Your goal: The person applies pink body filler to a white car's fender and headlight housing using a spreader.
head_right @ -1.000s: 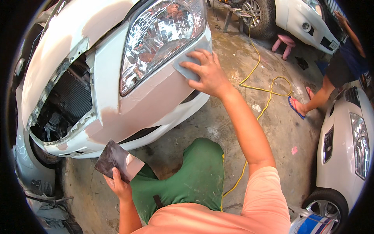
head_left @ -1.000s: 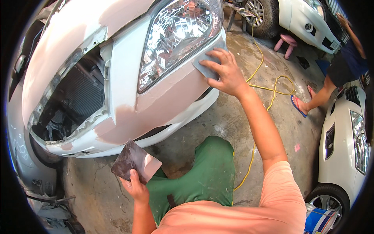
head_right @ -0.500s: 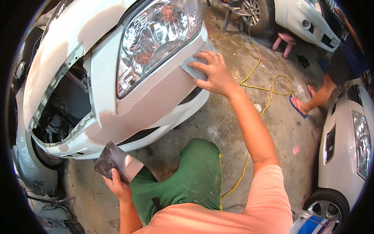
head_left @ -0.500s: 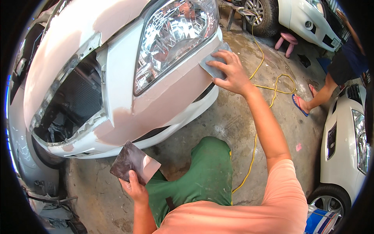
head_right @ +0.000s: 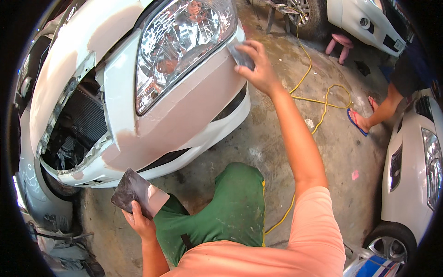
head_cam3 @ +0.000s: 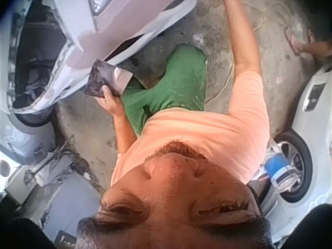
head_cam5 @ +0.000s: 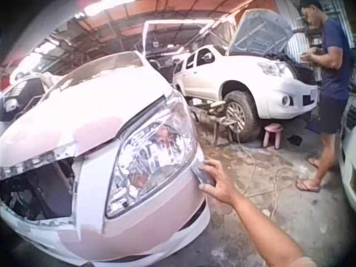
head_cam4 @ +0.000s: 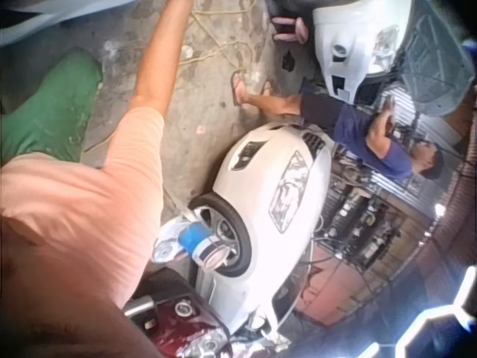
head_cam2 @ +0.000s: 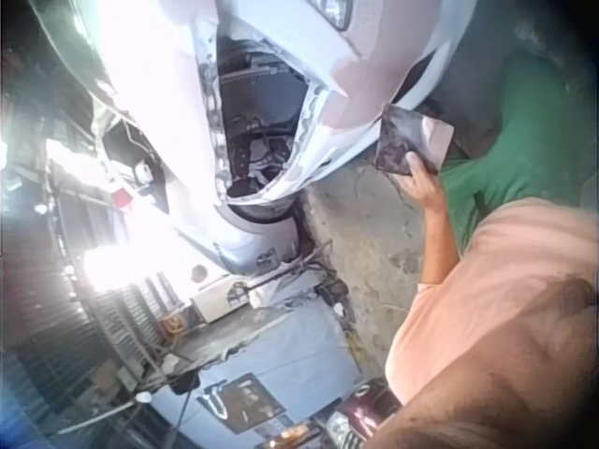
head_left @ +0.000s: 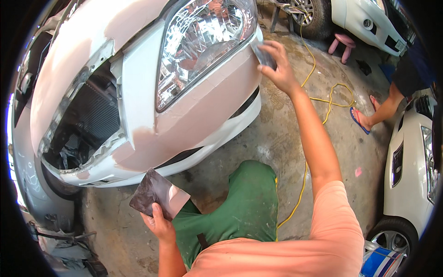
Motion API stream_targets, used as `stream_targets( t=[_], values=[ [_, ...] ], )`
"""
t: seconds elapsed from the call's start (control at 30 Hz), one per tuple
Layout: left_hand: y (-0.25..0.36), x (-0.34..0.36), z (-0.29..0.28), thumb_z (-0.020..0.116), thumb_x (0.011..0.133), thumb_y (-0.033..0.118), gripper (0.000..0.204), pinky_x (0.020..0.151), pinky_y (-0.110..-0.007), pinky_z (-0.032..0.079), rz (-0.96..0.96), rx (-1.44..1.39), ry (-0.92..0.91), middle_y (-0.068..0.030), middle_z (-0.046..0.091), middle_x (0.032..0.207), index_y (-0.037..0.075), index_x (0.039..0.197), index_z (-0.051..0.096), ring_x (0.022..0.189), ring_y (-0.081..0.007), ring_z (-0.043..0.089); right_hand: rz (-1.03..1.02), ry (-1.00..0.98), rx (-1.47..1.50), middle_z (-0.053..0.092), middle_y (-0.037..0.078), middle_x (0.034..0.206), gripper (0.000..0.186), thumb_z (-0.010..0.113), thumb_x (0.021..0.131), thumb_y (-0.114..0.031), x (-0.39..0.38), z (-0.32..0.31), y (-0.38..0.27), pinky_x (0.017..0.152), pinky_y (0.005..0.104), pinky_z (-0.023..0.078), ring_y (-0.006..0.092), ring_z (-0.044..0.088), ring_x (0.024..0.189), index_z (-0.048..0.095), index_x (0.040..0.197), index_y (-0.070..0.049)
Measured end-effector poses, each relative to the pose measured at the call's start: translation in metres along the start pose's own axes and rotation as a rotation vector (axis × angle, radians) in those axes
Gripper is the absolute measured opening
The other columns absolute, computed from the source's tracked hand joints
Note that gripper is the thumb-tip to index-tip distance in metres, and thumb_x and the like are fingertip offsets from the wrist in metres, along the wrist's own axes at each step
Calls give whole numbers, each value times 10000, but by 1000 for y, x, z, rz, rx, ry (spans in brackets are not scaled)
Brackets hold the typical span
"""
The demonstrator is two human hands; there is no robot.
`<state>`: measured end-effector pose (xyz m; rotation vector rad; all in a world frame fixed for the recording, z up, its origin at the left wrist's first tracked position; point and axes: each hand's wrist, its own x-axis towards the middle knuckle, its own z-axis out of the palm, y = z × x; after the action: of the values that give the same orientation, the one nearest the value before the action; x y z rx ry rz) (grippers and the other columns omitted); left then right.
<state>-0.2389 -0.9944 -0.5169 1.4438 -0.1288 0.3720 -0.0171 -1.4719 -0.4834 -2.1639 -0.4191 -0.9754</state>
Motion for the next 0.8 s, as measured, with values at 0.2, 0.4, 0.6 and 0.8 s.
stream_targets(
  t=[0.2,0.4,0.6,0.8],
  values=[
    [-2,-2,-1,491,1068,131,299,1017,-350,443,-10,-2,7,-89,579,1282,6,1339,475,1143,-173,569,31,30,-19,486,131,1402,571,728,813,-261,-14,12,11,1109,423,398,324,470,1338,585,1345,-114],
    [-2,-5,1,494,1063,127,308,1021,-355,449,-31,-12,2,-91,581,1286,10,1347,472,1153,-185,577,104,58,189,502,137,1399,572,725,814,-279,5,2,11,1113,433,388,315,450,1357,595,1336,-84],
    [3,-5,8,495,1062,128,314,1025,-355,450,-53,-40,-27,-96,579,1294,7,1351,471,1163,-188,577,38,120,8,510,143,1374,580,735,792,-285,-20,27,2,1103,449,390,346,471,1303,604,1319,-80],
    [3,-4,16,491,1064,133,312,1027,-360,450,-74,-38,-25,-101,578,1300,-3,1344,479,1164,-190,577,46,195,-136,512,154,1342,562,736,771,-292,-27,50,-53,1088,485,385,383,470,1269,622,1286,-95]
  ],
)
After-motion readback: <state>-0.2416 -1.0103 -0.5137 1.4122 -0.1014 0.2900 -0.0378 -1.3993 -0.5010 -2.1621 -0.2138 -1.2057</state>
